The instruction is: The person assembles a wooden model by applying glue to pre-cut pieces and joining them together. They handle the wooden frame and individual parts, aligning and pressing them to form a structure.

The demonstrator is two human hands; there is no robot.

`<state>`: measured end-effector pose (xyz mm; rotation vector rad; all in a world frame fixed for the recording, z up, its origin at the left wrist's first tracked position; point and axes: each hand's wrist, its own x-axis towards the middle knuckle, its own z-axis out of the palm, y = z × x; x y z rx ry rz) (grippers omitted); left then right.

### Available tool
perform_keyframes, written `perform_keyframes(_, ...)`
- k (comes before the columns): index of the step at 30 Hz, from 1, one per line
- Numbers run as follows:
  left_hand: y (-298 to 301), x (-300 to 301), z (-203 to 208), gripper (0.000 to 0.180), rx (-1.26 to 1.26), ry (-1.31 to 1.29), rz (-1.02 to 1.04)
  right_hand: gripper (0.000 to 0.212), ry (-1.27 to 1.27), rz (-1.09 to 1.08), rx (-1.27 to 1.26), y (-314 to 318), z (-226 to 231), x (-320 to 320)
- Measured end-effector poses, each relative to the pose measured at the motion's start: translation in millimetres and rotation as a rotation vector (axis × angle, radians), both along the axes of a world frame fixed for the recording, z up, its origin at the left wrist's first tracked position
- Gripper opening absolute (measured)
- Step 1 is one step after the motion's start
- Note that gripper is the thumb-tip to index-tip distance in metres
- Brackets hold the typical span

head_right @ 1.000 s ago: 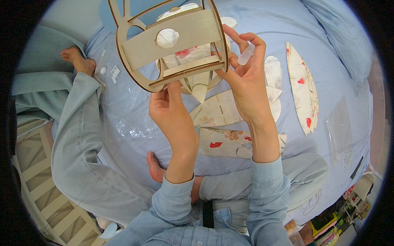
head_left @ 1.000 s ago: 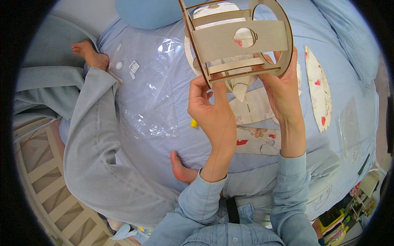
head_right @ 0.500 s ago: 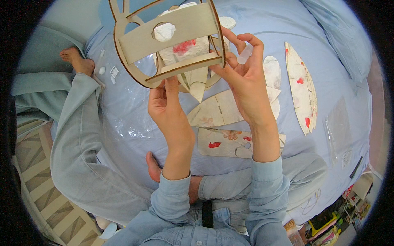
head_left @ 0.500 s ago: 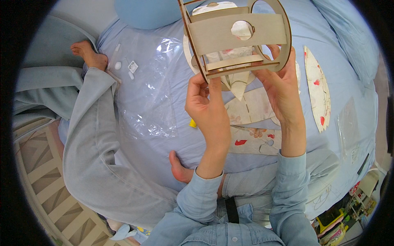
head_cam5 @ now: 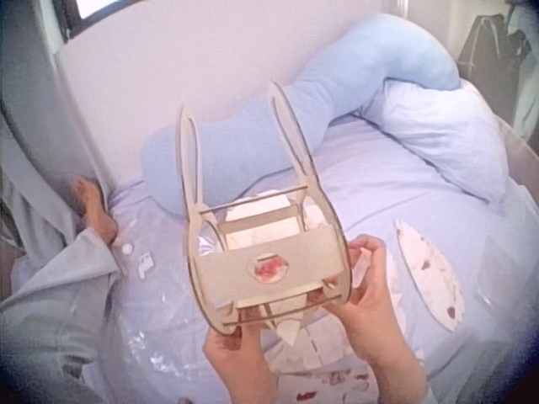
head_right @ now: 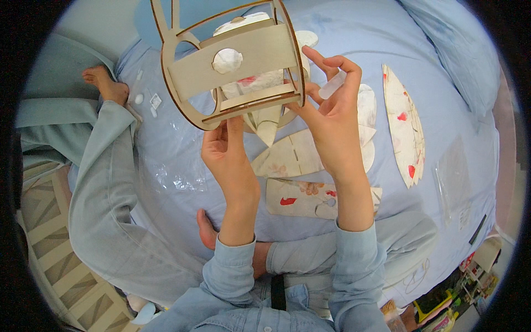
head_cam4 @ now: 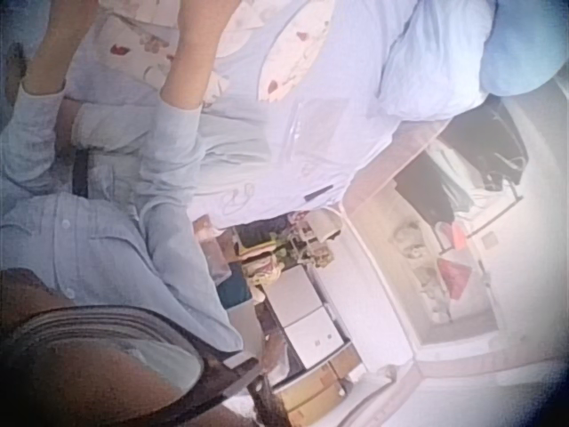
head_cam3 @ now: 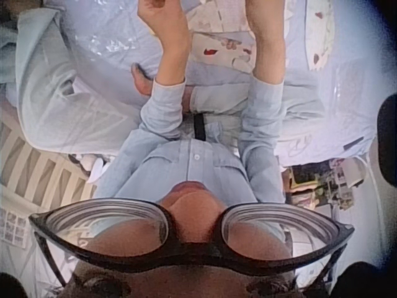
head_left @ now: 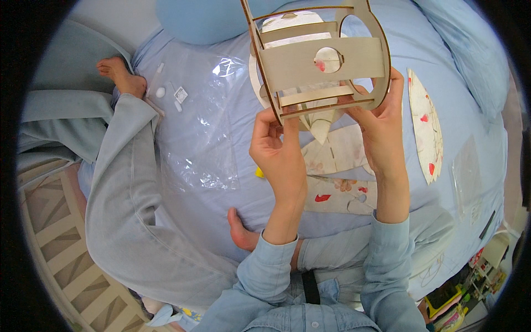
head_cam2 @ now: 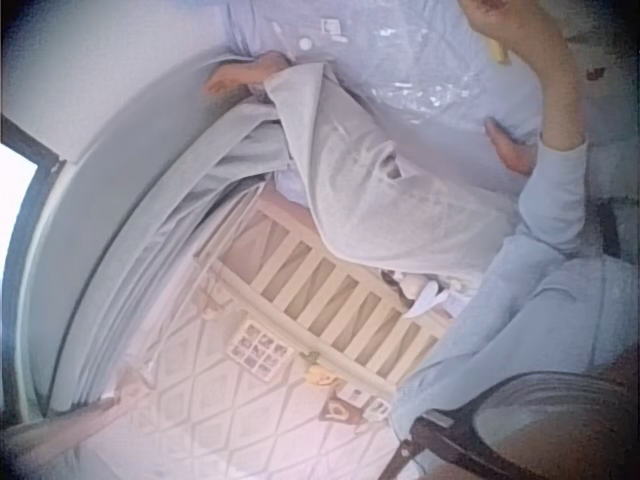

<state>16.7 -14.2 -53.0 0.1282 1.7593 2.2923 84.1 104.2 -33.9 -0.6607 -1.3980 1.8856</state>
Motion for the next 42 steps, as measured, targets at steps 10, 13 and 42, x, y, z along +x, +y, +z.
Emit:
perform_keyframes(10, -9, -6, -13, 0.02, 0.024, 0.054, -0.085, 0.068, -0.03, -0.001, 0.027, -1, 6, 0)
perform_keyframes(13, -11, -9, -15, 0.021, 0.037, 0.059, -0.106, 0.068, -0.026, -0.001, 0.033, 0, 6, -1)
perform_keyframes(42, -16, -19, -21, 0.018, -0.018, 0.111, -0.205, 0.072, 0.013, -0.019, 0.128, 2, -5, -4)
